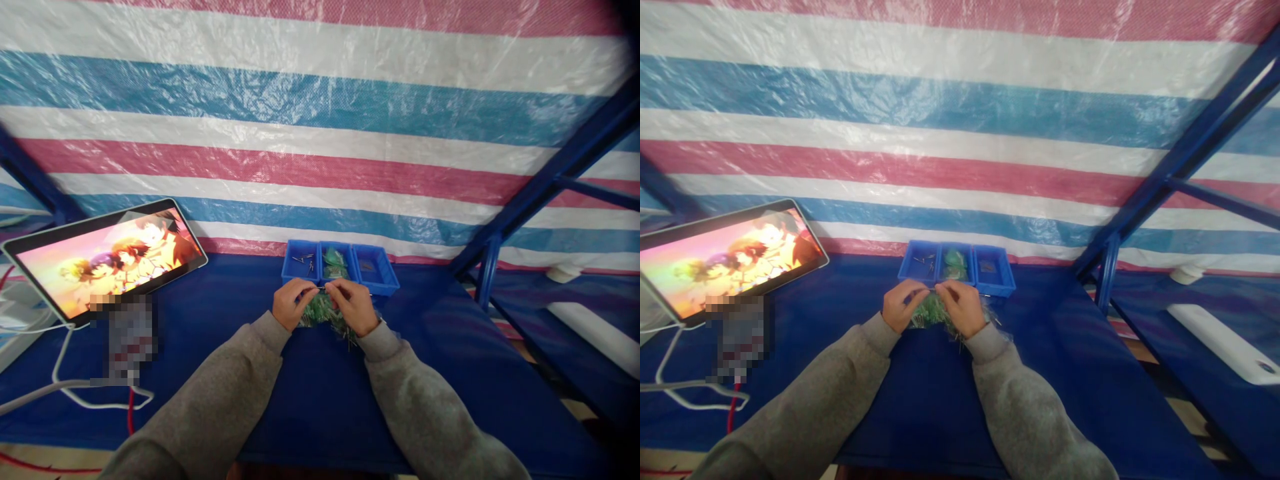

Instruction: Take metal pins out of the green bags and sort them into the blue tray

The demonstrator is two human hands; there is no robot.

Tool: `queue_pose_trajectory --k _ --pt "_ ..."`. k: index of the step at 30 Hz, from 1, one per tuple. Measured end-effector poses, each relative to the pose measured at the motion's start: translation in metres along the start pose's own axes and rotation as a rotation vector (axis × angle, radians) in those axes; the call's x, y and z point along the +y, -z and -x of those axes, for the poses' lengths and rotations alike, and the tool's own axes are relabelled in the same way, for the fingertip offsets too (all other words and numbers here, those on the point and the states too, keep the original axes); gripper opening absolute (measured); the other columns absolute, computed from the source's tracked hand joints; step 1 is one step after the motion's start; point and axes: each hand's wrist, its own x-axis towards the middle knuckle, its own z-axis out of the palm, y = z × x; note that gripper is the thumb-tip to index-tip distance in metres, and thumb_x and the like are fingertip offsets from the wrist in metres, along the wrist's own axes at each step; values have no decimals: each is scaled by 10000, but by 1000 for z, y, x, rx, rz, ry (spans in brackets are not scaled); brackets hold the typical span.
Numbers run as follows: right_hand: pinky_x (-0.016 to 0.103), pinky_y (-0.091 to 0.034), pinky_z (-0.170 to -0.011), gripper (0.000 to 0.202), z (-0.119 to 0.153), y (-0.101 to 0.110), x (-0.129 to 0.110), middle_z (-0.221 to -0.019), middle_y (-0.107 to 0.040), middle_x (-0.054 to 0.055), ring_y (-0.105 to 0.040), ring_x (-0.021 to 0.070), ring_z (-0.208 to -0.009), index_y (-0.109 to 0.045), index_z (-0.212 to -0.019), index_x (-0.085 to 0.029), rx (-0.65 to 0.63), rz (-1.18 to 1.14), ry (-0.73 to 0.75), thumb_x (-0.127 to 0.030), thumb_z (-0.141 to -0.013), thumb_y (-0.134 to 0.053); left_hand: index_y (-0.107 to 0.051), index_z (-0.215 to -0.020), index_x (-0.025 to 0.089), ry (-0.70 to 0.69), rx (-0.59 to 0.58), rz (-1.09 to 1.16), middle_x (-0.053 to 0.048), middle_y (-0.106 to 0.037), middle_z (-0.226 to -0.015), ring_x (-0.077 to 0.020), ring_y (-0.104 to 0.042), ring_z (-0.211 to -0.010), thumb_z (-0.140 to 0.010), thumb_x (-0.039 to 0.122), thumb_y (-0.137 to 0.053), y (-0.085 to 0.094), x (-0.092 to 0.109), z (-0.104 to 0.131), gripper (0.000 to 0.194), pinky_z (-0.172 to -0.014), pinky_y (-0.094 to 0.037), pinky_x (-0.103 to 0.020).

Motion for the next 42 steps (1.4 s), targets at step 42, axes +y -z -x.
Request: queue_pose_trajectory --k 42 --pt "256 -450 -592 244 -1 -2 4 -792 -666 53 -597 157 -653 -666 -841 -191 29 81 64 -349 -884 -486 -634 -850 150 71 93 85 -82 -687 -909 -148 -647 -800 -872 267 -525 2 8 -2 161 -643 -520 -234"
